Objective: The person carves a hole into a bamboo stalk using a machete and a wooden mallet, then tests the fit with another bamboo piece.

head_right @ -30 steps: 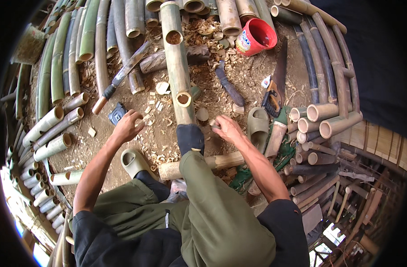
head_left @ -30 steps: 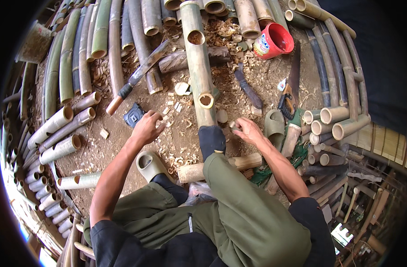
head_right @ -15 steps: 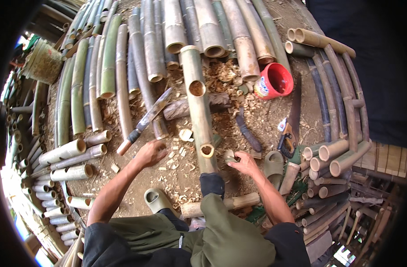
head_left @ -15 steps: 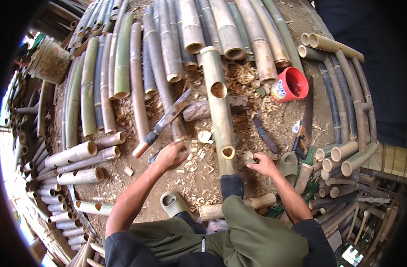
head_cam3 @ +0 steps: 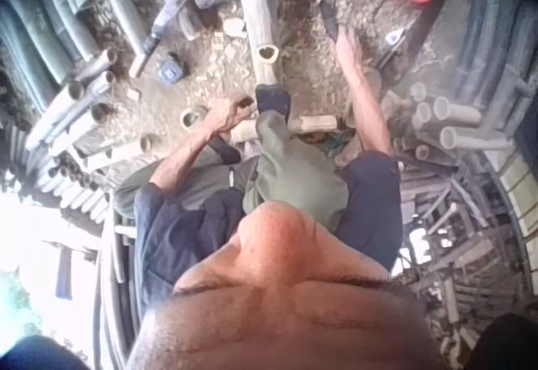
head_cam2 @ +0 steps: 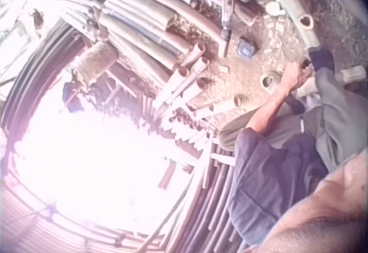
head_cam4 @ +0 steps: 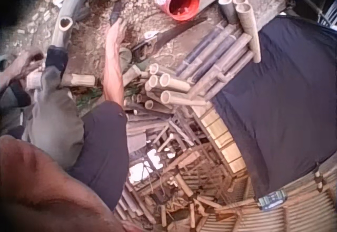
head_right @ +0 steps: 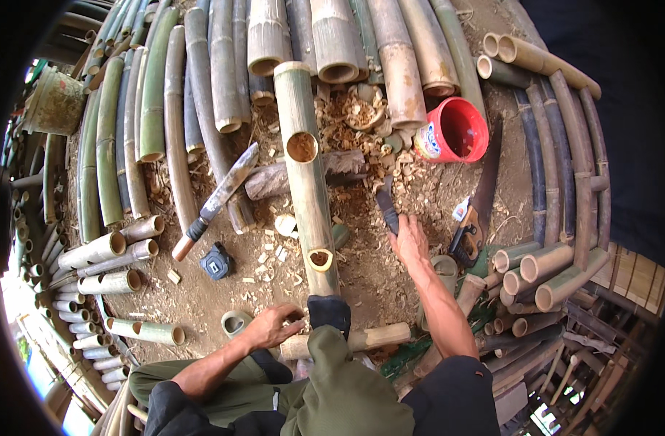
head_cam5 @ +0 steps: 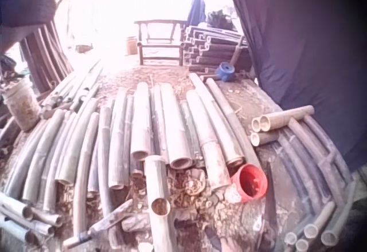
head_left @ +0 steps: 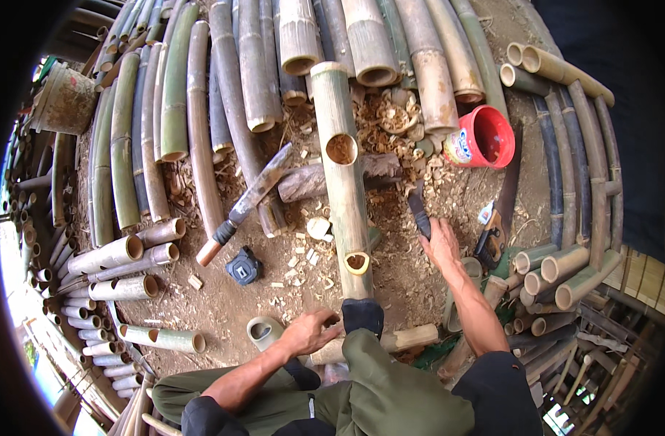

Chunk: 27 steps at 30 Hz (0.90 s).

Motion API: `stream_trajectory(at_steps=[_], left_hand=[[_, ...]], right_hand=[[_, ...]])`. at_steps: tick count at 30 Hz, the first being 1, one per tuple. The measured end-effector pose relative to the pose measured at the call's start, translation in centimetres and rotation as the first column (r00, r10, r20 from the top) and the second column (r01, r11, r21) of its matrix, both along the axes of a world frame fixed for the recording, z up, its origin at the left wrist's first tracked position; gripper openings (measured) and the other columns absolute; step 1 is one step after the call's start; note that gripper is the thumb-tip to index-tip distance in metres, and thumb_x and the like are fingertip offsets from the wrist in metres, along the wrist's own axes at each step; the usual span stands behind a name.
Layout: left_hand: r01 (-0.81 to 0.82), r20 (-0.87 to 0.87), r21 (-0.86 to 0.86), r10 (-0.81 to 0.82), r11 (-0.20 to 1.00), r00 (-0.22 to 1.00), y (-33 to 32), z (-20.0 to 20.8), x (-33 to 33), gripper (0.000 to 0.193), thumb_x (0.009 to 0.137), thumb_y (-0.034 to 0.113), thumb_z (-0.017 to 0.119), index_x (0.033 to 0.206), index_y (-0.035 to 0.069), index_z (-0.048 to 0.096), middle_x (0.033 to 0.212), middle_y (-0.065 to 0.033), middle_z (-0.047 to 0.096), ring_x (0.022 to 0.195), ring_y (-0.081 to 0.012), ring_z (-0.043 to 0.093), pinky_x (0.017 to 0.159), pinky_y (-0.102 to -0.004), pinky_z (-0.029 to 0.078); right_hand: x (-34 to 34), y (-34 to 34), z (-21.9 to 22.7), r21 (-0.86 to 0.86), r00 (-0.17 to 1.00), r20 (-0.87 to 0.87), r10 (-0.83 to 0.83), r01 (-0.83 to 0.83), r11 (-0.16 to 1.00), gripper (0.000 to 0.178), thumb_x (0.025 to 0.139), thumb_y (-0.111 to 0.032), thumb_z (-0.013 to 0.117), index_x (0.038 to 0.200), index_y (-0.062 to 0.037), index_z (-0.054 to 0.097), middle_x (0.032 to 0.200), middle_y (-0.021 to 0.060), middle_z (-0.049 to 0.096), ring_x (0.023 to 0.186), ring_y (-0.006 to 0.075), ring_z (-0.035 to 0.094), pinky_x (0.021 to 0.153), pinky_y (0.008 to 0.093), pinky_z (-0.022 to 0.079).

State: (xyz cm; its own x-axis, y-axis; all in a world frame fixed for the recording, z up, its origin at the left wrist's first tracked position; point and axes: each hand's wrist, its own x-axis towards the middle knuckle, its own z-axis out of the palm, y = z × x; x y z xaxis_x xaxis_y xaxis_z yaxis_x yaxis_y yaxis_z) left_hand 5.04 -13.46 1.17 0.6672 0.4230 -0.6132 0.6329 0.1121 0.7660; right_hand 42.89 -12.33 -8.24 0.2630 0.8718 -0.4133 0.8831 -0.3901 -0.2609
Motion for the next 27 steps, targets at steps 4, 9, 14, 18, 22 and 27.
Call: stream_trajectory(at_steps=[4,9,14,18,22,27], left_hand=[[-0.245,0.083,-0.112,0.255,0.963,0.963,-0.1,2.3,4.1,0.040,0.092,0.037,0.066,0.114,0.003,0.064,0.104,-0.0168,0.068,0.094,-0.0284,0.067,0.085,-0.0382,0.053],[-0.251,0.209,-0.721,0.548,0.646,0.810,-1.1,2.2,9.0,0.057,0.088,0.039,0.073,0.128,0.002,0.056,0.106,-0.0070,0.061,0.096,-0.0133,0.058,0.088,-0.0295,0.049],[-0.084,0.198,-0.951,0.796,0.297,0.572,-3.9,-0.5,12.8,0.078,0.087,0.055,0.066,0.142,0.006,0.040,0.115,-0.0071,0.055,0.109,-0.0178,0.054,0.097,-0.0329,0.044],[-0.103,-0.331,-0.943,0.881,-0.315,0.338,-2.9,-1.4,16.6,0.081,0.093,0.071,0.038,0.145,0.009,0.036,0.144,-0.0101,0.042,0.131,-0.0233,0.041,0.107,-0.0426,0.036],[-0.168,-0.469,-0.882,0.857,-0.441,0.213,-1.6,-1.8,17.6,0.075,0.097,0.064,0.036,0.146,0.009,0.036,0.139,-0.0091,0.049,0.130,-0.0224,0.045,0.110,-0.0432,0.035],[-0.535,-0.464,-0.799,0.847,-0.275,0.258,-0.8,-0.8,14.1,0.051,0.099,0.040,0.055,0.135,0.004,0.052,0.084,-0.0041,0.060,0.070,-0.0128,0.053,0.068,-0.0321,0.049]], right_hand=[[-0.2,0.9,4.3,-0.172,0.966,-0.193,-0.172,0.139,0.975,0.044,0.079,-0.019,0.067,0.115,0.0010,0.052,0.087,0.0106,0.055,0.079,0.0268,0.057,0.070,0.0440,0.049],[0.7,-1.2,14.5,-0.145,0.862,-0.502,-0.071,-0.003,0.989,0.050,0.072,-0.013,0.061,0.119,-0.0023,0.048,0.086,0.0141,0.061,0.075,0.0234,0.061,0.066,0.0371,0.048],[-4.9,2.4,17.6,-0.091,0.736,-0.347,0.581,-0.643,0.760,0.049,0.075,-0.013,0.069,0.120,-0.0036,0.051,0.081,0.0113,0.063,0.070,0.0259,0.065,0.063,0.0342,0.050],[-7.4,4.6,15.0,-0.198,0.478,-0.106,0.872,-0.869,0.453,0.037,0.075,-0.020,0.067,0.108,-0.0055,0.058,0.081,0.0094,0.066,0.074,0.0209,0.068,0.064,0.0315,0.050],[-7.6,7.6,14.4,-0.265,0.305,-0.159,0.939,-0.930,0.257,0.031,0.082,-0.020,0.062,0.097,0.0063,0.059,0.077,0.0104,0.068,0.070,0.0216,0.069,0.056,0.0351,0.050],[-8.1,5.8,13.2,-0.414,0.635,-0.499,0.589,-0.772,0.482,0.035,0.082,-0.030,0.068,0.105,-0.0058,0.058,0.074,0.0147,0.069,0.057,0.0280,0.067,0.048,0.0393,0.053]])
